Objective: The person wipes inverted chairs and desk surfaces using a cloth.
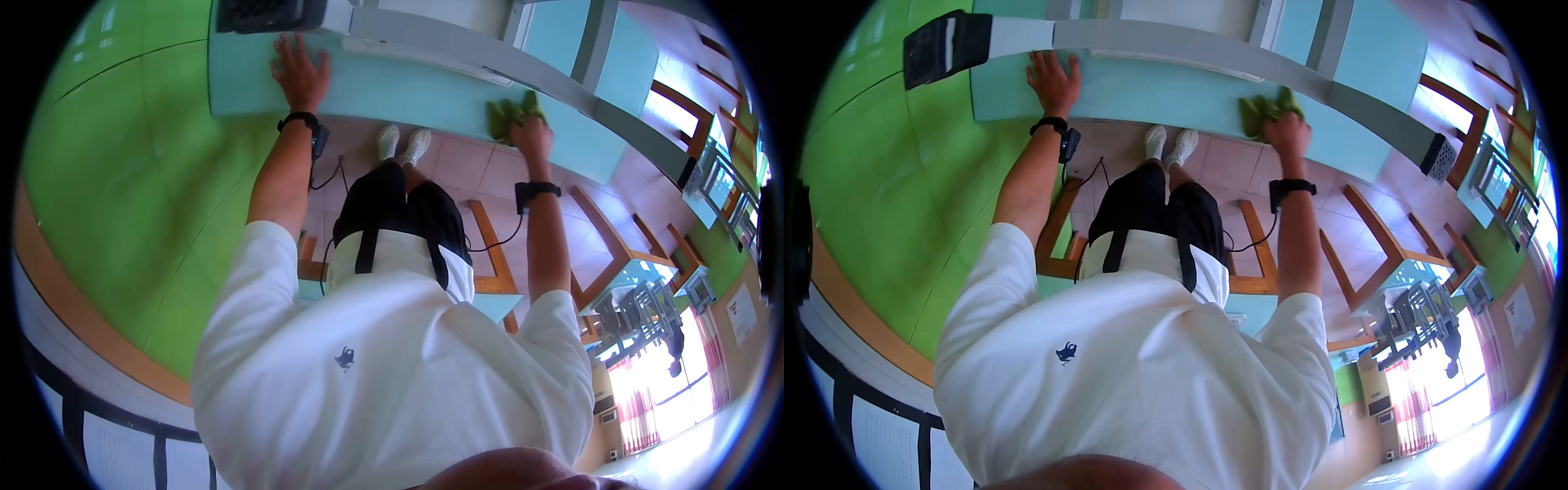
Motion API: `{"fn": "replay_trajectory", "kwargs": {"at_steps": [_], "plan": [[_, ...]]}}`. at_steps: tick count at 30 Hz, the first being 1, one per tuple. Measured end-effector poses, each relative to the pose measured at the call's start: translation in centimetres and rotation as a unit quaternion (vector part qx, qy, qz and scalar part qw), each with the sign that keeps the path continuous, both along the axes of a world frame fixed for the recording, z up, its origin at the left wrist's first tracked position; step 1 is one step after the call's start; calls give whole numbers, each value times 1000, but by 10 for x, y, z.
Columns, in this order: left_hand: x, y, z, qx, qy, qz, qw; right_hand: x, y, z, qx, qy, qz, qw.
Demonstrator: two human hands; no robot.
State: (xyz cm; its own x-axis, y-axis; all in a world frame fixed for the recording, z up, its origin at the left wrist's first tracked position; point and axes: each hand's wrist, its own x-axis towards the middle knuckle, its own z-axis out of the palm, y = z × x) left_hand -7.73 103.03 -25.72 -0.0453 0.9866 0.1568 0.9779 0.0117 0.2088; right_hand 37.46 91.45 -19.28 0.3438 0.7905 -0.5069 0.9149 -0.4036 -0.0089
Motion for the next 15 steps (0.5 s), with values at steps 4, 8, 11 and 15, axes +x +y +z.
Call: {"fn": "replay_trajectory", "kwargs": {"at_steps": [4, 8, 11, 15], "plan": [[1, 0, 4, 9, -8, 1, 1000, 16, -3, 5, -69, -37, -127, 989], [3, -1, 10, 20, 3, -6, 1000, -51, 2, -8, -33, 0, -29, 999], [2, 0, 11, 11, -14, -3, 1000, -133, 42, 21, -96, 30, 93, 991], [0, 1, 11, 2, -16, -4, 1000, -219, 69, 11, -43, 93, 247, 964]]}}
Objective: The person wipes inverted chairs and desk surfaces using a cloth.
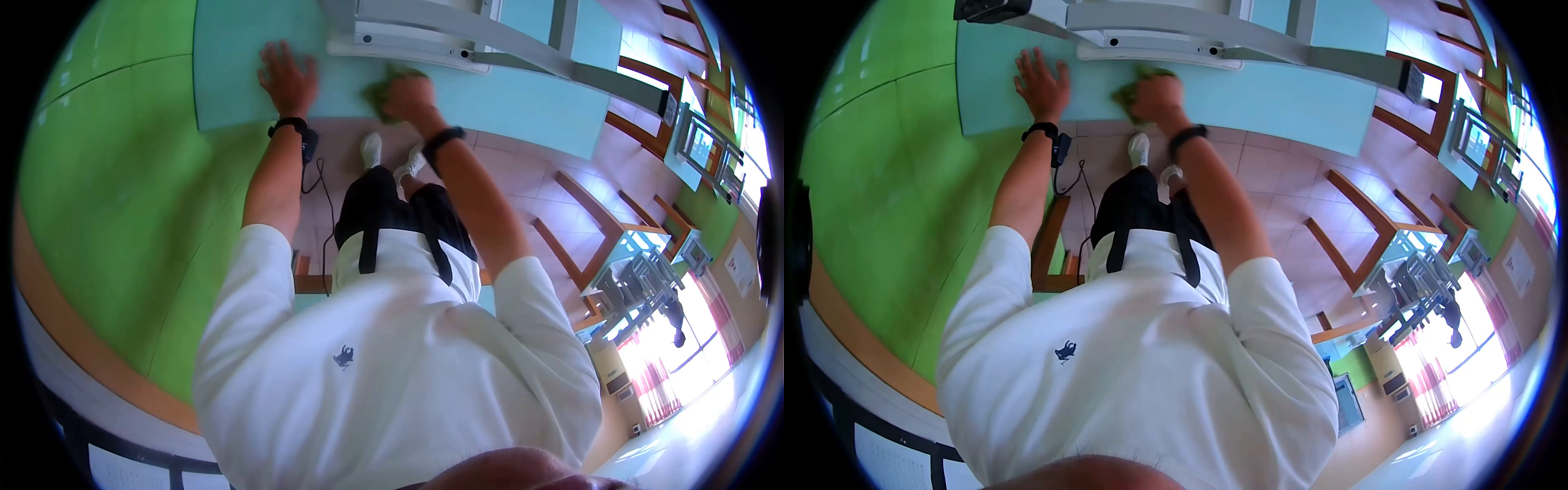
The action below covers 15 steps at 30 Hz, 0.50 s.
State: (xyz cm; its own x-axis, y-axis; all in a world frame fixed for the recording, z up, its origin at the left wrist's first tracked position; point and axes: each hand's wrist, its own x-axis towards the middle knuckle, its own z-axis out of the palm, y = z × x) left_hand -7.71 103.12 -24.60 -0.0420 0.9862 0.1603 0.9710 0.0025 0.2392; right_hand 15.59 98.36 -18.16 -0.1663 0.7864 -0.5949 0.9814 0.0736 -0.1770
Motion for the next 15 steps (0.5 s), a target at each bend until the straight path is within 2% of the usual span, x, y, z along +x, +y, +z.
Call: {"fn": "replay_trajectory", "kwargs": {"at_steps": [2, 6, 8, 9, 10, 11, 12, 15], "plan": [[-2, -1, -1, -9, 12, -2, 1000, -33, 8, 4, -23, 26, 1, 999], [-3, 4, -20, -13, 5, -9, 1000, -18, -11, 1, -25, 28, -58, 998], [-6, 3, -32, 3, 18, -18, 1000, 28, -26, 6, -20, 0, -70, 997], [-8, 6, -34, 7, 20, -25, 999, 62, -34, -9, -35, -14, -85, 996], [-10, 9, -37, -17, 2, -28, 999, 94, -46, -14, -1, -19, -139, 990], [-22, 10, -31, -42, -15, -28, 999, 116, -54, 1, -32, -26, -168, 985], [-22, 10, -29, -37, -15, -31, 999, 155, -69, -21, 20, -20, -203, 979], [-8, -10, -19, -94, 9, 17, 995, 260, -104, -51, 43, -41, -258, 964]]}}
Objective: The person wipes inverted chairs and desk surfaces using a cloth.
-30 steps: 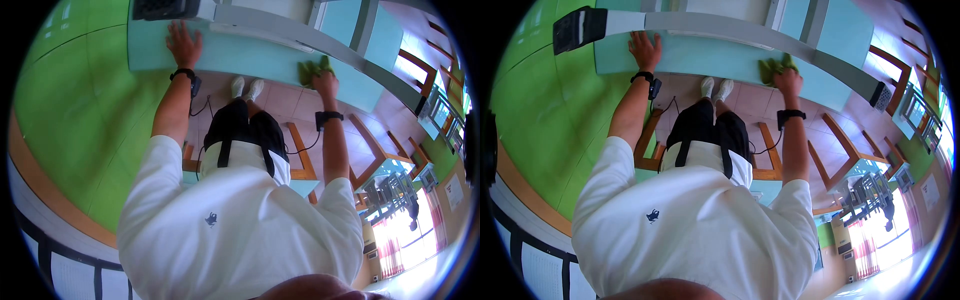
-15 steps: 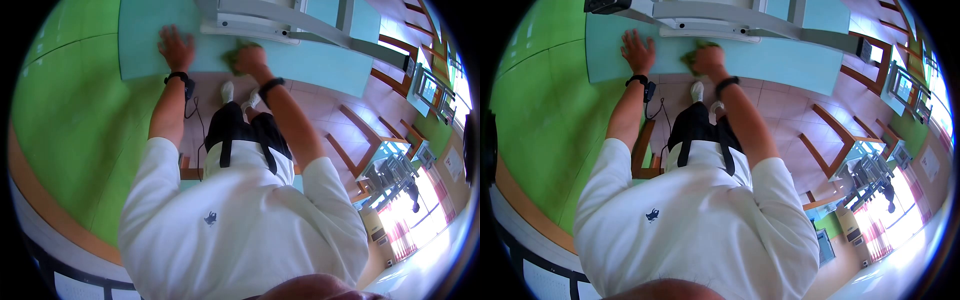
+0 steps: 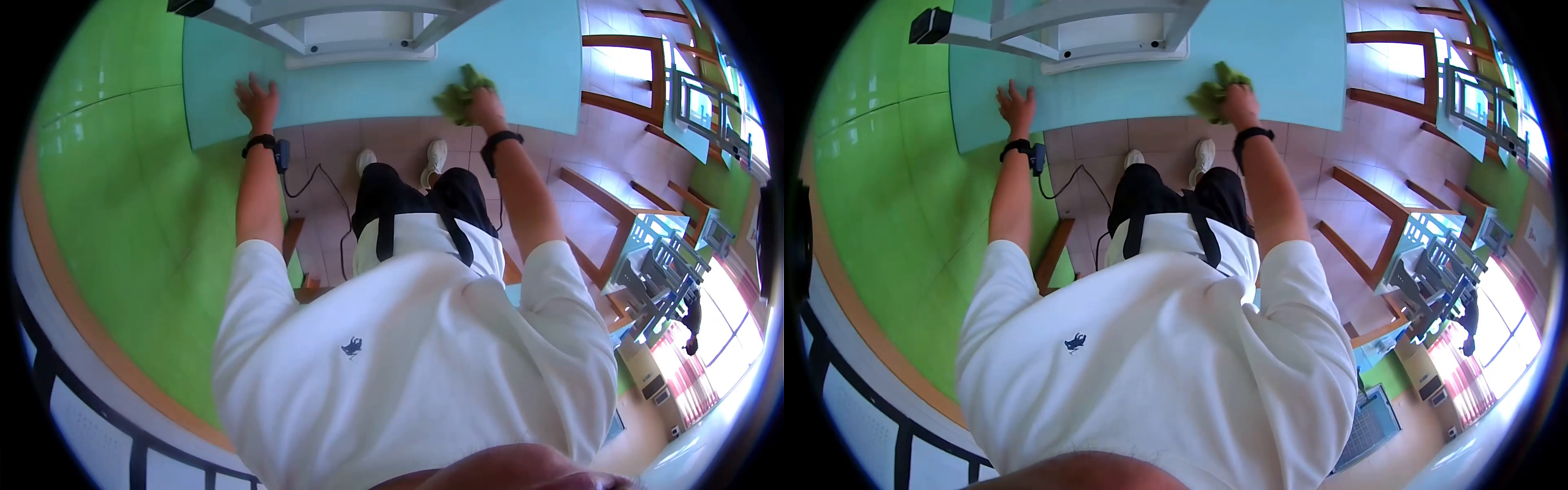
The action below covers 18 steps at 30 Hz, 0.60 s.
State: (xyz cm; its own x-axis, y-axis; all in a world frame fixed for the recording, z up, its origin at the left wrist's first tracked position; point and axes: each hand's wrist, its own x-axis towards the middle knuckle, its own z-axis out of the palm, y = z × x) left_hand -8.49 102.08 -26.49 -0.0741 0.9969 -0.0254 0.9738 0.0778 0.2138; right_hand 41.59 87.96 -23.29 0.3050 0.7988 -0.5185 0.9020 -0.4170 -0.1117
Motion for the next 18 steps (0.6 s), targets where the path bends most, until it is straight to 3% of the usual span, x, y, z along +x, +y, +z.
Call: {"fn": "replay_trajectory", "kwargs": {"at_steps": [2, 4, 6, 7, 9, 12, 14, 16, 18], "plan": [[20, -28, -7, 86, -83, 45, 992, 42, -18, 17, 16, -34, -48, 998], [49, -58, -21, 41, -316, 69, 945, 88, -28, 3, 14, -37, -48, 998], [111, -95, 29, -116, -392, 51, 911, 132, -36, -15, 34, -40, 25, 998], [140, -111, 46, -149, -395, 30, 906, 149, -37, -26, 31, -32, 22, 999], [185, -144, 60, -189, -386, 12, 903, 177, -43, -48, 140, 25, 78, 987], [240, -150, 57, -224, -282, 13, 933, 181, -17, -30, 114, -23, -21, 993], [255, -150, 46, -233, -115, 25, 965, 203, -3, -35, 115, 3, -29, 993], [263, -145, 54, -232, -153, 70, 958, 222, 17, -43, 118, 34, -47, 991], [258, -140, 66, -240, -189, 96, 947, 234, 16, -41, 204, 140, -67, 967]]}}
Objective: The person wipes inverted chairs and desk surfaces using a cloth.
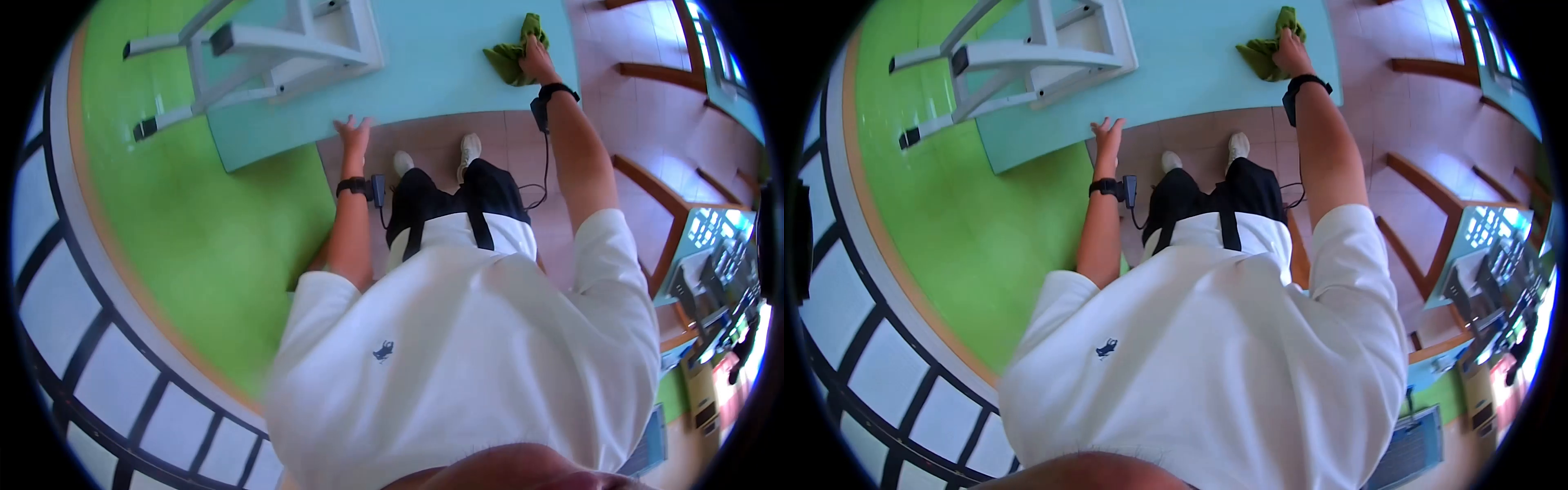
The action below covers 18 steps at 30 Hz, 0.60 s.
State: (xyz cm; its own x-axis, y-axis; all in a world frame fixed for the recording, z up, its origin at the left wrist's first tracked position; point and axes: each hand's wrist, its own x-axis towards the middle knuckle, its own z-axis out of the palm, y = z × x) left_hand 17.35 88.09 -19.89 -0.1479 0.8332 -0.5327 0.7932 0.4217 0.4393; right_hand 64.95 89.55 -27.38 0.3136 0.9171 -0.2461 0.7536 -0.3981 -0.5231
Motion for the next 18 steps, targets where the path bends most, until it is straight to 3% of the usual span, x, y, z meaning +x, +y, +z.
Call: {"fn": "replay_trajectory", "kwargs": {"at_steps": [1, 2, 3, 4, 6, 8, 11, 13, 16, 17, 18], "plan": [[-2, -2, 7, 14, -83, 56, 995, 5, -7, 2, 3, 3, -21, 1000], [-1, -3, 12, 24, -169, 112, 979, 8, -11, 4, 36, 78, -20, 996], [4, -7, 7, 46, -133, 105, 984, 15, -13, 10, 70, 149, -14, 986], [13, -11, 9, 47, -138, 95, 985, 17, -20, 3, 74, 144, -23, 986], [33, -18, 9, 95, -145, 9, 985, 8, -28, -7, 69, 203, -52, 975], [70, -32, 4, 148, -196, -104, 964, -25, -46, 24, 16, 243, -59, 968], [135, -46, 13, 167, -253, -313, 900, -96, -72, 28, 50, 306, 2, 951], [170, -60, 18, 109, -283, -369, 879, -138, -87, 11, 68, 307, 43, 948], [178, -60, -8, 167, -290, -323, 885, -162, -87, 26, 112, 381, 66, 915], [178, -51, 11, 193, -212, -345, 894, -153, -86, 59, 18, 524, -29, 851], [174, -41, 8, 196, -211, -345, 894, -143, -84, 86, -81, 645, -124, 749]]}}
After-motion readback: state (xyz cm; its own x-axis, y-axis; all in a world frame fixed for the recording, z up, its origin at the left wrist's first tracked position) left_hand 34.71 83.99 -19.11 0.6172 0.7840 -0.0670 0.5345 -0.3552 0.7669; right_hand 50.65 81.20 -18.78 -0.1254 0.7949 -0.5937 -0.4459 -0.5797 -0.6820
